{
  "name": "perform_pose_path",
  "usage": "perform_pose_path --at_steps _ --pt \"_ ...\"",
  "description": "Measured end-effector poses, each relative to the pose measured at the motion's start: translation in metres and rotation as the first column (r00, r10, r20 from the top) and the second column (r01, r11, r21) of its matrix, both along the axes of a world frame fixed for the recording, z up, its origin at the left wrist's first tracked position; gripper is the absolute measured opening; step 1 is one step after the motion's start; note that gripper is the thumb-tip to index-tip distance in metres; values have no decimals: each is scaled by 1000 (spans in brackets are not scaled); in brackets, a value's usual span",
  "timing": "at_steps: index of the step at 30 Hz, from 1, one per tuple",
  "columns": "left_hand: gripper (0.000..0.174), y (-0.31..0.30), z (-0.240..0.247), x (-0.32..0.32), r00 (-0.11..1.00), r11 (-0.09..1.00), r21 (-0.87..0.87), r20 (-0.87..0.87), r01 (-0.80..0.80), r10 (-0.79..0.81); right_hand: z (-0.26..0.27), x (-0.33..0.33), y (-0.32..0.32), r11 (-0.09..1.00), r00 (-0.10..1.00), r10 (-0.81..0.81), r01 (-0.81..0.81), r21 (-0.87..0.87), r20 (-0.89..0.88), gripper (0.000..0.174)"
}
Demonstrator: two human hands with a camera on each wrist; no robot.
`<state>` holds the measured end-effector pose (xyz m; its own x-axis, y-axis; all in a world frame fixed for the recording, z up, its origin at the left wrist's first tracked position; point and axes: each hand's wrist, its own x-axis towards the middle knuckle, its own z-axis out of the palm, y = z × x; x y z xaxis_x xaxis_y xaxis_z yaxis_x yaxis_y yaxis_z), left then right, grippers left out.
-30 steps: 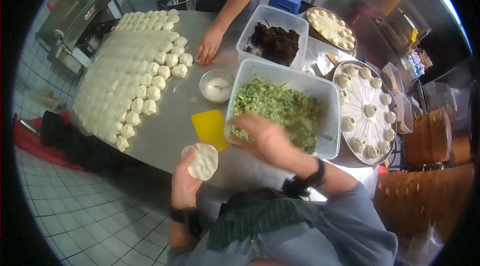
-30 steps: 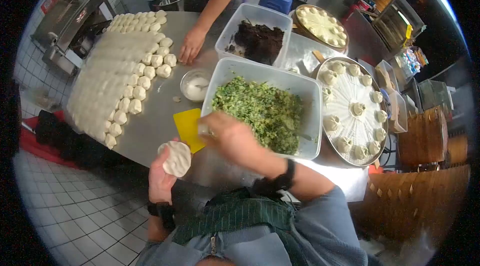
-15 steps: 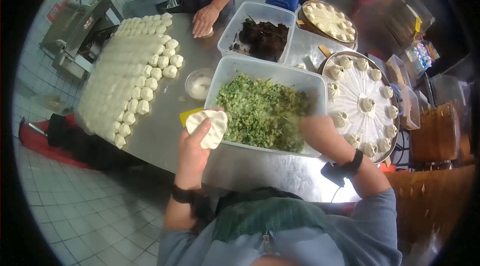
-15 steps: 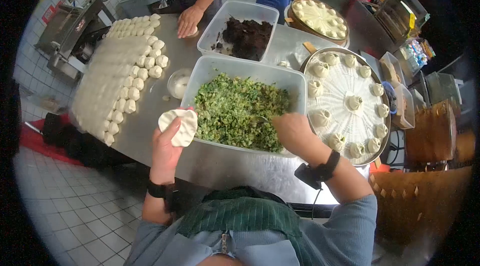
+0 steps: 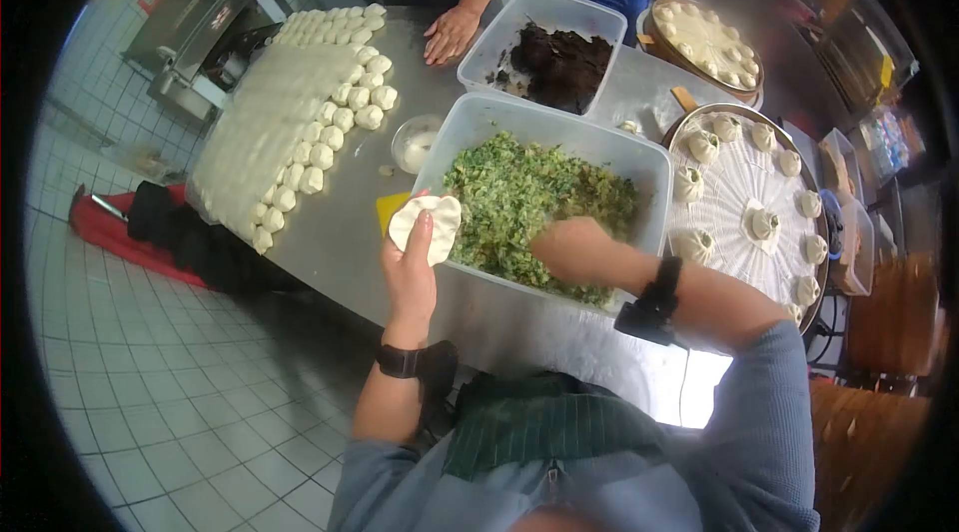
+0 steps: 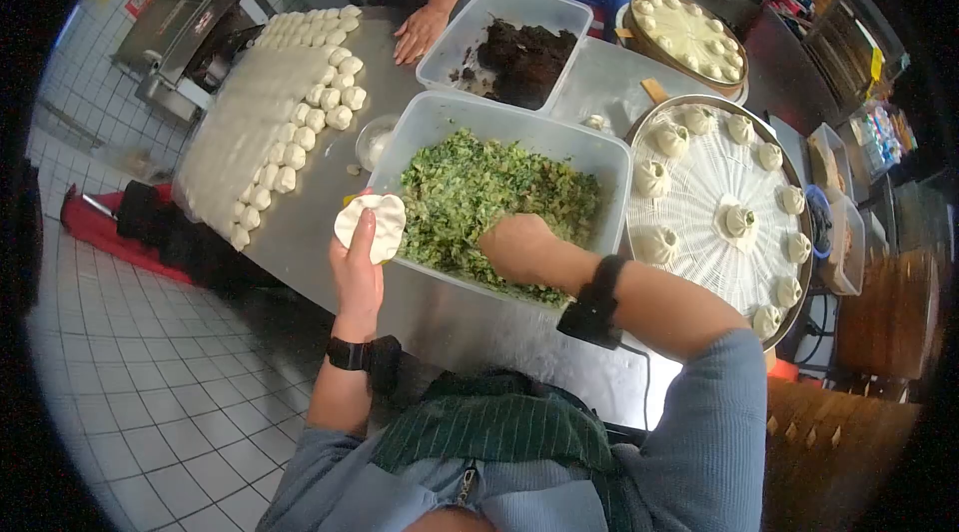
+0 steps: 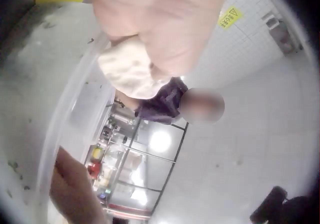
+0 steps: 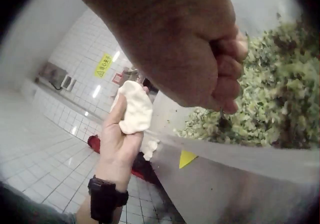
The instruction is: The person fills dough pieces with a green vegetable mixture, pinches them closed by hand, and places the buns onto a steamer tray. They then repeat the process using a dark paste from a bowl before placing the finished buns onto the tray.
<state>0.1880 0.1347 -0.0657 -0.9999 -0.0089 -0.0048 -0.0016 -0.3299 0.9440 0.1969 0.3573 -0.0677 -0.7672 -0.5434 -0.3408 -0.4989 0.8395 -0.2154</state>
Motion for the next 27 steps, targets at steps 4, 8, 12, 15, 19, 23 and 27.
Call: perform_pose_path --at_steps 4,8,12,15,19,23,27 --pt "33 2 -4 0 999 999 -9 6 -39 39 10 18 5 997 991 -9 19 -79 130 18" --pt "34 -1 -1 -9 998 998 59 67 -26 23 -2 26 27 896 980 -119 175 -408 160 23" --pt "33 3 5 -24 963 979 196 249 57 -105 40 33 41 679 805 -251 542 -495 537 28" --pt "33 27 7 -22 912 957 252 340 146 -228 64 39 42 560 754 -343 643 -523 560 28" --pt "34 56 0 -13 877 903 -28 256 428 -407 54 41 29 596 863 -456 476 -646 215 26" --pt "34 58 -15 -19 929 941 -100 225 323 -295 61 45 23 601 824 -511 547 -583 246 24" --pt "30 42 -18 -34 994 958 -265 42 108 -101 59 44 31 529 794 -502 595 -606 342 23"
